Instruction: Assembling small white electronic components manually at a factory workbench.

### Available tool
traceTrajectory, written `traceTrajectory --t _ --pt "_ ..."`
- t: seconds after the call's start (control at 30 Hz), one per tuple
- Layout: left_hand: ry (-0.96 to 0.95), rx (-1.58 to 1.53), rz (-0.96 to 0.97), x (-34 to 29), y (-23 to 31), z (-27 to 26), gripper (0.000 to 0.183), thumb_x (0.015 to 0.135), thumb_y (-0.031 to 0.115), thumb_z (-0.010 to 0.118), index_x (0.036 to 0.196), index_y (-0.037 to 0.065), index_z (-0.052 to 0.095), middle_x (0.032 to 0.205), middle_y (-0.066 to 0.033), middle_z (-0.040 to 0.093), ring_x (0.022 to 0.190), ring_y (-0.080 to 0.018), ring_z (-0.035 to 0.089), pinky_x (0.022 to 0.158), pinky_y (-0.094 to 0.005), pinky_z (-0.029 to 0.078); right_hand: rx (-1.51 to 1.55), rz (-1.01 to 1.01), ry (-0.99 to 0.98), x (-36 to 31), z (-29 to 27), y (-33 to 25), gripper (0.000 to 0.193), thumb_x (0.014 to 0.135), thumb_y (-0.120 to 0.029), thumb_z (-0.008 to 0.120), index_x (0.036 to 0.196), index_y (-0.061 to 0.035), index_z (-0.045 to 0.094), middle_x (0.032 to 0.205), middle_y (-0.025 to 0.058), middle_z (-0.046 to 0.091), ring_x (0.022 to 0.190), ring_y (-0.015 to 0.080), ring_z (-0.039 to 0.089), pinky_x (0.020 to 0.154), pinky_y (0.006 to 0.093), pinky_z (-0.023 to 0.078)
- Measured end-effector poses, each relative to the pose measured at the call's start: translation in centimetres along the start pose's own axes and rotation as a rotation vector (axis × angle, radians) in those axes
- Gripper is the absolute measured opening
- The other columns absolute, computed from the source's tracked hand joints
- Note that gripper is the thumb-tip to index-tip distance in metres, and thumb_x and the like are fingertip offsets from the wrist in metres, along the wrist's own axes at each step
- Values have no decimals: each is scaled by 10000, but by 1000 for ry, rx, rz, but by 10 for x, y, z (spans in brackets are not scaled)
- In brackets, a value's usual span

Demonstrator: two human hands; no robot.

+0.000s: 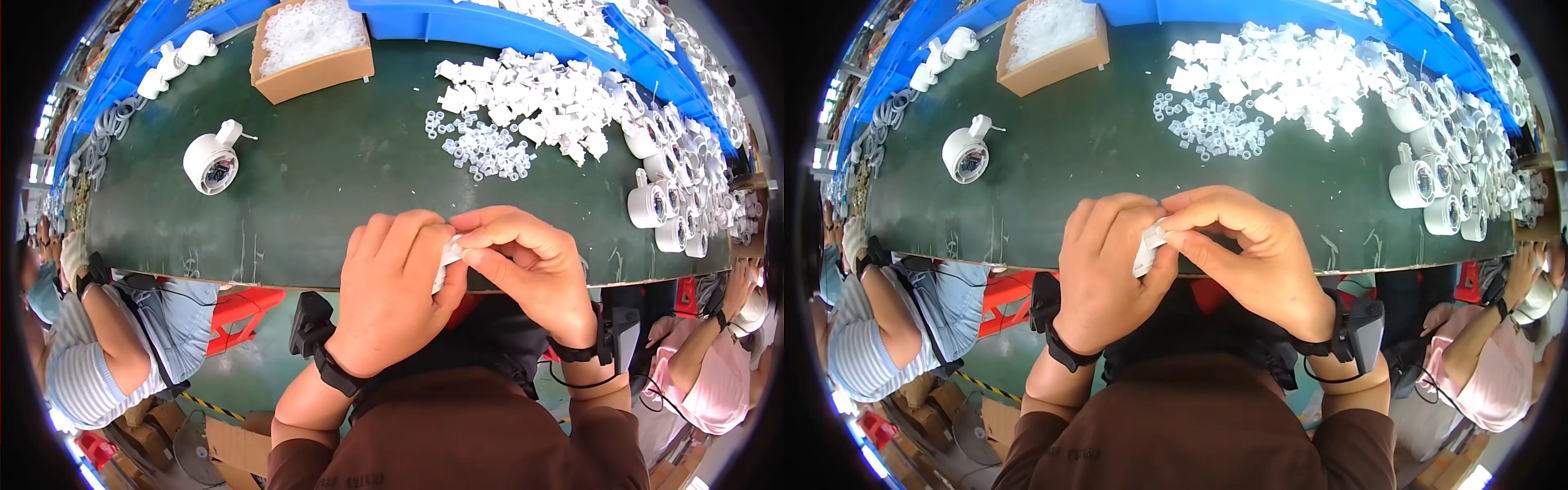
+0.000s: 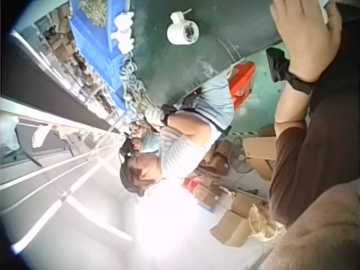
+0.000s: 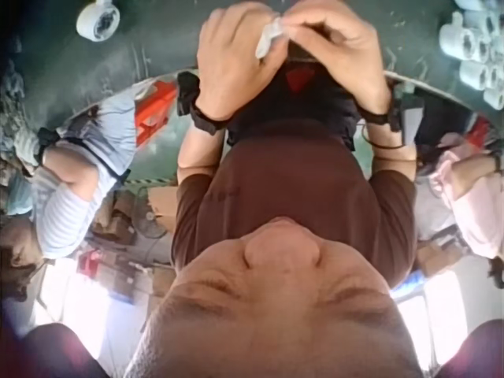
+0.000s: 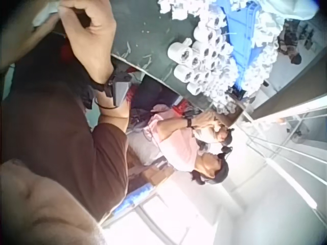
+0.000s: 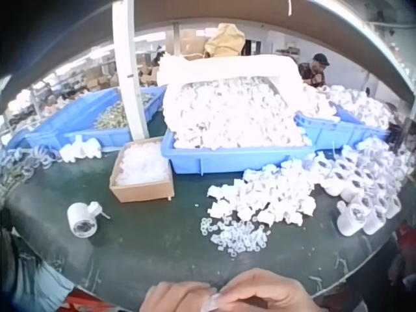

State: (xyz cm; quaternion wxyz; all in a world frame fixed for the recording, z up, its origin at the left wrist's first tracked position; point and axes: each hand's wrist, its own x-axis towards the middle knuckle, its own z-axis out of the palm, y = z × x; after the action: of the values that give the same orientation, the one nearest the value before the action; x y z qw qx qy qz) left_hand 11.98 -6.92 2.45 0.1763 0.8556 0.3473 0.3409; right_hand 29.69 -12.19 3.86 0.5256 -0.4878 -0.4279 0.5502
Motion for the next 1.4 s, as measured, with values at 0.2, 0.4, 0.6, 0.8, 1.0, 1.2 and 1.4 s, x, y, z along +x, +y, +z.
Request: traceTrajectory --t 0.2,0.4,0.6,0.8,1.0,1.2,1.4 --pt "74 26 46 1 -1 7 283 741 76 768 978 68 613 966 -75 593 791 -273 570 690 -391 437 123 145 -15 9 1 -4 111 926 77 667 1005 1 651 1086 78 669 1005 127 639 870 285 531" --pt "180 8 53 -4 -3 16 285 741 64 771 981 83 617 967 -65 608 793 -269 586 692 -386 437 141 241 28 10 9 -4 67 963 16 650 1025 -9 643 1098 76 681 1030 131 640 910 298 521" --pt "248 -19 26 -9 -2 17 297 743 65 789 987 116 628 962 -31 637 808 -259 599 708 -386 441 110 144 62 3 7 1 147 980 6 647 1126 7 659 1148 106 705 1064 139 655 939 301 527" --pt "164 -75 18 -8 -2 12 373 708 10 805 1003 101 596 968 -82 670 878 -297 637 754 -412 483 115 107 124 -2 15 8 129 1002 43 587 1112 18 650 1147 103 701 1067 131 646 951 294 523" --pt "22 287 62 -4 -29 -23 263 738 150 832 962 143 693 1152 -35 678 1217 -320 575 1044 -490 369 -560 -340 99 -10 -9 18 133 955 -4 684 1084 -30 708 1154 104 703 1070 211 663 932 334 520" --pt "273 693 -201 -15 -56 -48 986 772 468 849 1565 90 401 1634 -165 323 1455 -455 299 1166 -553 242 -1781 -173 1036 -30 -118 -8 615 869 -451 779 1339 -102 590 1414 141 483 1290 397 409 1051 562 316" --pt "201 443 -179 -19 -33 -22 695 880 212 752 1507 80 482 1556 -177 416 1403 -393 360 1153 -509 279 -1830 -46 978 -56 -150 -3 699 825 -461 812 1365 -91 567 1421 155 456 1328 417 371 1096 580 290"
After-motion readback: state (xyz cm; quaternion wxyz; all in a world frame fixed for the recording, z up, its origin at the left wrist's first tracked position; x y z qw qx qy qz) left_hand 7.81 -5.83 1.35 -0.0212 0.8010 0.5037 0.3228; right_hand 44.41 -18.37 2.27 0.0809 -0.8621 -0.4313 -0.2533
